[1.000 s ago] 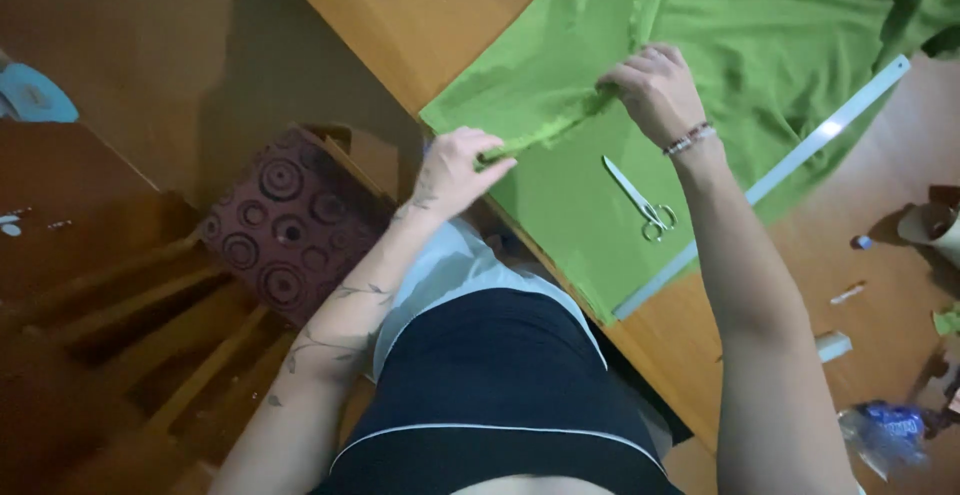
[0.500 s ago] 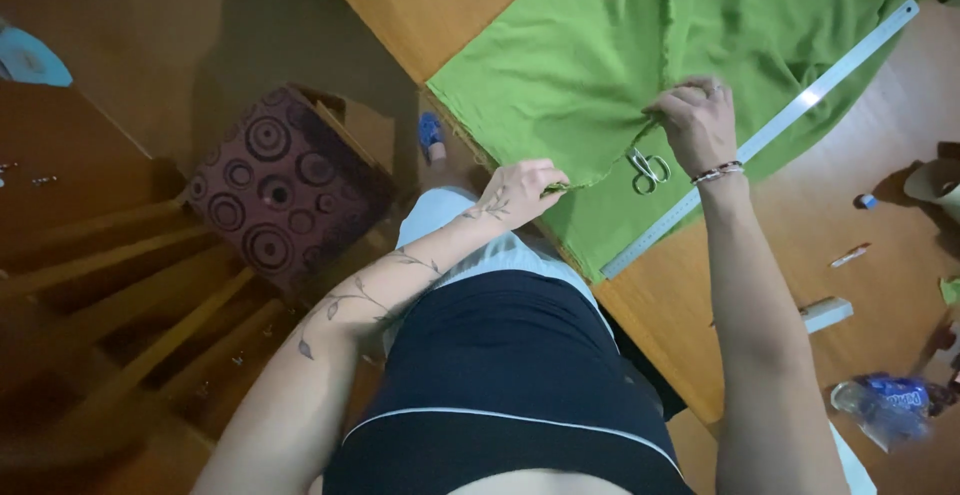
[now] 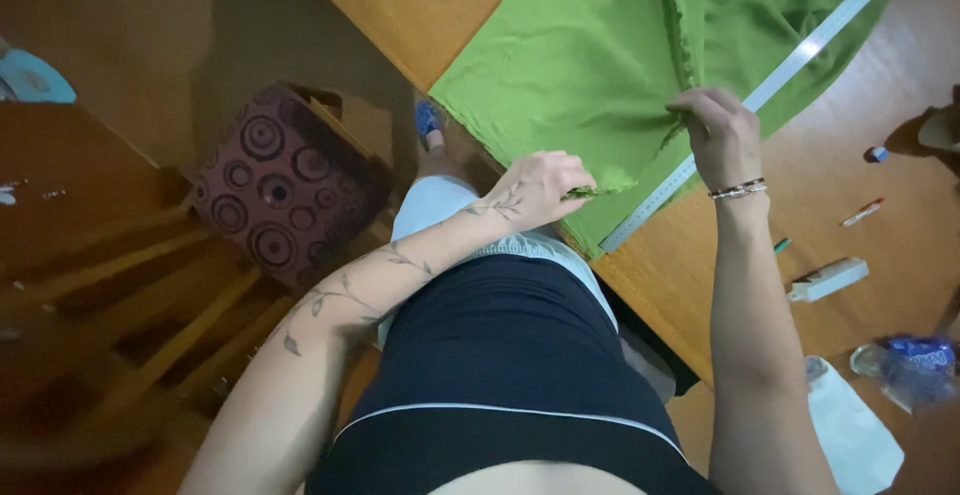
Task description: A person measures a piece of green fabric on a wooden table using a long metal ruler and prepares to cut it with scissors.
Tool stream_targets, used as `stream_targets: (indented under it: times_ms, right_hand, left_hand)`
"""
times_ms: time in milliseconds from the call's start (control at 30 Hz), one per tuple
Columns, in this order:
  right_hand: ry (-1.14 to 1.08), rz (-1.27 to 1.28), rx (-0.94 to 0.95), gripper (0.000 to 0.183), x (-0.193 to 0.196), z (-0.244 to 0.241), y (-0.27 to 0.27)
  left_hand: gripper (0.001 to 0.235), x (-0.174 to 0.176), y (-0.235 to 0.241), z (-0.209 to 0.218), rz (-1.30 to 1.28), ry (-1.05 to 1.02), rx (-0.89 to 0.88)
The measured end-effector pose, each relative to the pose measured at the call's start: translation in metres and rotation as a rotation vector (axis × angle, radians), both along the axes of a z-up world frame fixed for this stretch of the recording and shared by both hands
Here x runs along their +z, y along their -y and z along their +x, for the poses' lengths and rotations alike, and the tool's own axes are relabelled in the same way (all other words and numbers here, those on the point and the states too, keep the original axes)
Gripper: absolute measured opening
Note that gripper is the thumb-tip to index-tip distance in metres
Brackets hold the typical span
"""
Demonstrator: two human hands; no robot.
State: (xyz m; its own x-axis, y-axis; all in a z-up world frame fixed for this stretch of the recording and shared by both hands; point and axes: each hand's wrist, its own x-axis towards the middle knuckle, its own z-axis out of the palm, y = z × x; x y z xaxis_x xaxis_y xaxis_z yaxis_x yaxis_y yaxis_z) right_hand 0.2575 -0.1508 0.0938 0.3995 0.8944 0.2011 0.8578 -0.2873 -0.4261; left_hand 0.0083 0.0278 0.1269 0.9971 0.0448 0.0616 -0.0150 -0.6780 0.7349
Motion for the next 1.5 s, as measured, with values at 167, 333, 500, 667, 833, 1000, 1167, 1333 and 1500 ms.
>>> stream_targets:
  times_ms: [167,333,500,667,833,1000,1167,1333,1500]
  right_hand:
    - [0.002,-0.032,-0.029,0.021,-0.04,0.001,0.014]
    - [-0.052,0.034,-0.019,0.017,0.003,-0.009,0.017]
    - [-0.117,0.138,-0.012,0.016,0.036,-0.019,0.036]
    - [-0.108,-0.086,-0.044,0.014,-0.02,-0.022,0.058]
    - [-0.087,-0.135,-0.03,0.013,-0.053,-0.02,0.067]
    - [-0.058,-0.104,-0.041,0.014,-0.047,-0.019,0.074]
    - [-0.129,-0.111,-0.071,0.014,-0.034,-0.028,0.076]
    - [-0.151,-0.139,-0.135,0.025,-0.046,-0.038,0.074]
    - [-0.334,-0.007,-0.513,0.016,-0.025,-0.071,0.066]
  left_hand:
    - [0.017,-0.041,0.006,0.013,-0.053,-0.154,-0.098]
    - [0.019,-0.035,0.007,0.022,0.012,-0.083,-0.144]
    - [0.016,-0.009,0.027,0.026,-0.053,0.064,-0.164]
    - [0.019,-0.088,0.058,0.034,0.173,-0.221,-0.336]
    - [0.015,-0.114,0.071,0.035,0.276,-0.18,-0.459]
    - [0.025,-0.127,0.074,0.033,0.264,-0.086,-0.504]
    - [0.021,-0.115,0.075,0.028,0.273,-0.071,-0.587]
    - [0.018,-0.117,0.078,0.027,0.259,-0.12,-0.56]
    - [0.019,-0.12,0.071,0.027,0.118,-0.002,-0.464]
